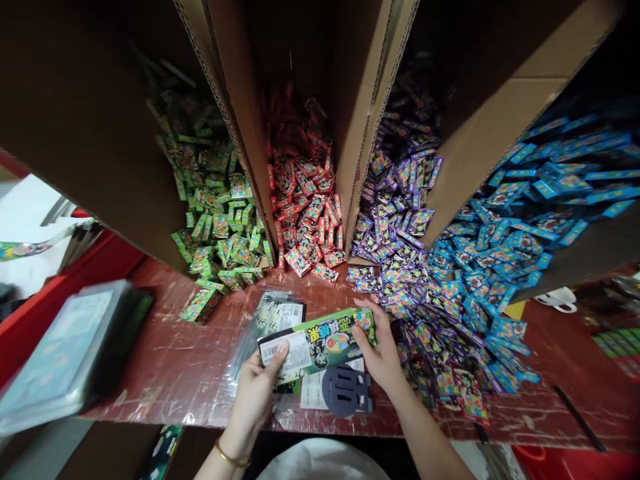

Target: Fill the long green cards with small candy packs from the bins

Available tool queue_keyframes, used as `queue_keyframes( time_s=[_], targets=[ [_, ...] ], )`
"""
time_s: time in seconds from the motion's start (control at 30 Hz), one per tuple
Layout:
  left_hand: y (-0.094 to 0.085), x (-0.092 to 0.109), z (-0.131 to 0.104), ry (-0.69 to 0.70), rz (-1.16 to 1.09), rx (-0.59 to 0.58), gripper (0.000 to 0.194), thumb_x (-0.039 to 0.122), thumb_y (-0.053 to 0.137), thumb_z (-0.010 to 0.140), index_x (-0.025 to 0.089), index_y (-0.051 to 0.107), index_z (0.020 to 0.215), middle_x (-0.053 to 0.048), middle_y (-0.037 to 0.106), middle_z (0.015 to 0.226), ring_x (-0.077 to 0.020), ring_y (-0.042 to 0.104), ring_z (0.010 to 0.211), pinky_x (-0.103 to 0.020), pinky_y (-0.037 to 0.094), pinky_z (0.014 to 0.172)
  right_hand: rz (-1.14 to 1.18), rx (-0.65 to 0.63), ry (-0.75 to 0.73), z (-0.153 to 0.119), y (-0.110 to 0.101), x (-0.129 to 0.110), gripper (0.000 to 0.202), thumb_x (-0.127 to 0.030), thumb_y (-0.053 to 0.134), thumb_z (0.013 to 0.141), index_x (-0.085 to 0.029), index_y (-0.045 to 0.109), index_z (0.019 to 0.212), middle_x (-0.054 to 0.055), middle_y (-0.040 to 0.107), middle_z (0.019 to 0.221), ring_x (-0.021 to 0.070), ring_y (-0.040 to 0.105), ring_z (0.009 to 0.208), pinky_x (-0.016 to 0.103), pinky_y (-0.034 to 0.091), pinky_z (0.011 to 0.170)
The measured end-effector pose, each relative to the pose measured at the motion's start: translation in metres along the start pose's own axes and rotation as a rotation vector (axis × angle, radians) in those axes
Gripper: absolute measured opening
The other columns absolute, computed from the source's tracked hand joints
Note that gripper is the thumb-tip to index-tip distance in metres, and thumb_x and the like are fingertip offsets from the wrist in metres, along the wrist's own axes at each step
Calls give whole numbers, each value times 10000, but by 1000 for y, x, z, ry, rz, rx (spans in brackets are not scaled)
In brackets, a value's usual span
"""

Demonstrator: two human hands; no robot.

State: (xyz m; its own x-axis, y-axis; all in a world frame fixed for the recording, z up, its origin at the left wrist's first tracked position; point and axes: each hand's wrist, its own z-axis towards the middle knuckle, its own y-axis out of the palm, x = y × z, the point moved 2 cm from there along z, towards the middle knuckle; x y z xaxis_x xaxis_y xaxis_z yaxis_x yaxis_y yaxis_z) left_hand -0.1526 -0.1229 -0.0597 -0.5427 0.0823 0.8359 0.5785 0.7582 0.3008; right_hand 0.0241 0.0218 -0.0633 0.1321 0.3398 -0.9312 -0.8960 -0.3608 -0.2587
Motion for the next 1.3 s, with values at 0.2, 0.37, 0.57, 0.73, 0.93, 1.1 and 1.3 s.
queue_keyframes(
  time_s=[0.2,0.37,0.57,0.73,0.93,1.1,1.3],
  targets=[
    [-11,-5,-1,-29,29,-23,404,367,812,569,108,668,843,-83,742,789,-249,698,743,-336,561,716,154,-8,98,0,-1,5,252,-365,606,805,-217,537,996,82,620,1025,237,579,989,365,473,839],
    [-15,-2,0,4,123,-32,396,391,814,556,102,673,789,-86,737,775,-241,692,719,-310,561,671,-12,-148,95,9,-7,4,180,-382,592,799,-215,540,843,2,586,753,174,577,704,282,452,668],
    [-12,1,0,4,96,-46,416,396,816,546,108,669,807,-86,734,764,-243,690,686,-335,565,655,15,-146,72,14,-16,-2,168,-373,595,788,-209,561,772,-6,584,708,144,536,624,242,419,578],
    [-11,0,-1,9,108,-40,414,392,817,547,102,660,797,-84,734,742,-227,686,668,-317,562,657,14,-187,83,15,-19,-2,233,-405,552,817,-201,561,704,-18,535,601,129,479,528,236,381,496],
    [-9,2,-3,-17,72,-34,407,392,806,569,110,647,816,-73,737,750,-229,690,675,-310,562,640,107,40,29,11,-9,-3,214,-415,549,829,-206,588,803,22,616,738,166,575,666,271,465,613],
    [-6,3,-4,-38,64,-70,401,368,802,593,115,626,850,-65,738,764,-220,694,696,-308,558,681,178,134,118,-1,-3,2,225,-419,650,756,-198,614,776,41,662,745,182,619,691,288,506,630],
    [-7,-1,1,-10,-6,-10,429,403,789,602,130,601,874,-58,734,770,-216,692,704,-310,551,684,314,56,232,-9,-3,4,250,-341,755,661,-201,656,843,52,698,870,208,661,803,317,539,730]
  ],
)
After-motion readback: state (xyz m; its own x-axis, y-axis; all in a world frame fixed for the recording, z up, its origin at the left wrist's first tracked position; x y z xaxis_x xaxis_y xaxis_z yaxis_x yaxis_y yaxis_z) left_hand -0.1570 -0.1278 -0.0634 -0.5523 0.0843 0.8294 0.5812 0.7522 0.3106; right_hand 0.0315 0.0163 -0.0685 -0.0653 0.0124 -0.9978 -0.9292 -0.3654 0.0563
